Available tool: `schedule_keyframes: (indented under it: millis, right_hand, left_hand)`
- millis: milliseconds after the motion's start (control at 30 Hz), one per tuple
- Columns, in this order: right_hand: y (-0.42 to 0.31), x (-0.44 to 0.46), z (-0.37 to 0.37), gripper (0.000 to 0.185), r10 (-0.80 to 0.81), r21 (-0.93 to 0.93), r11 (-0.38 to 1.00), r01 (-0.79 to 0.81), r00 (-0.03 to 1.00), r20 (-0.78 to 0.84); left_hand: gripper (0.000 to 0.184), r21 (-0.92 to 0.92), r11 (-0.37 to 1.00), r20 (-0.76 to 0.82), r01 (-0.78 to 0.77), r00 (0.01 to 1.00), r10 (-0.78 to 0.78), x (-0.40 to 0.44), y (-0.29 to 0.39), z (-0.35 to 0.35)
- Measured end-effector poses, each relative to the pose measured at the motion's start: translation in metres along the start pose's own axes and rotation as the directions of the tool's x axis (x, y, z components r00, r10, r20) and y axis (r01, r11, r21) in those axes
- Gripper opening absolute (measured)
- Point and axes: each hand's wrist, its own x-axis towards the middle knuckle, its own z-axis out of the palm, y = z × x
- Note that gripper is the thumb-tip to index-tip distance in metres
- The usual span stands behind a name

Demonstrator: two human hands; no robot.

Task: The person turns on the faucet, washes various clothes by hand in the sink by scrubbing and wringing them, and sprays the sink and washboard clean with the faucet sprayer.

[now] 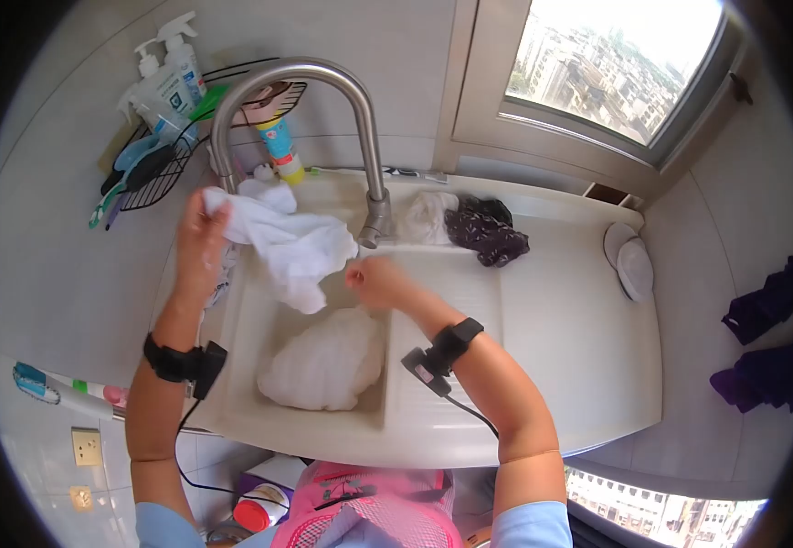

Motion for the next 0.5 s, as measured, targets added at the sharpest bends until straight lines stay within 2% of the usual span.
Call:
schedule_keyframes:
  millis: [67,133,167,200,300,333,400,467,500]
  right_hand:
    - [-0.009,0.015,-0.009,0.037,0.029,0.137,0.99,-0.023,0.999,-0.043]
    - [-0.036,0.029,0.001,0.039,0.062,0.373,0.926,-0.051,0.998,-0.018]
    - [-0.053,0.034,0.017,0.042,0.032,0.374,0.927,0.015,0.992,-0.12]
    - [-0.067,0.04,0.032,0.045,-0.001,0.368,0.926,0.085,0.975,-0.222]
    - [-0.076,0.068,0.047,0.047,0.031,0.404,0.914,-0.029,1.0,0.001]
    - [-0.067,0.074,0.054,0.046,0.052,0.41,0.91,-0.057,0.998,0.023]
    - [-0.044,0.085,0.066,0.044,0.082,0.422,0.9,-0.105,0.994,0.071]
    - [-0.033,0.08,0.059,0.026,0.212,0.343,0.909,-0.237,0.971,0.109]
    - [-0.022,0.074,0.06,0.026,0.19,0.362,0.914,-0.181,0.982,0.011]
  left_hand:
    - [0.019,-0.152,0.983,-0.08,0.103,0.99,-0.116,0.007,0.022,-0.012]
    - [0.021,-0.181,0.981,-0.016,0.074,0.997,-0.078,0.006,0.023,-0.007]
    - [0.021,-0.194,0.979,0.014,0.056,0.998,-0.055,0.006,0.024,-0.003]
    - [0.021,-0.112,0.992,0.004,0.058,0.998,-0.058,0.004,0.028,0.0]
    - [0.02,-0.208,0.977,0.049,0.038,0.998,-0.028,0.009,0.028,-0.003]
    - [0.02,-0.192,0.981,0.056,0.041,0.998,-0.03,0.011,0.02,-0.009]
    - [0.018,-0.151,0.988,0.065,0.044,0.997,-0.034,0.014,-0.011,-0.026]
    - [0.02,0.127,0.991,0.063,0.032,0.997,-0.04,0.014,-0.037,-0.037]
    - [0.021,0.263,0.964,0.06,0.029,0.997,-0.047,0.012,-0.051,-0.043]
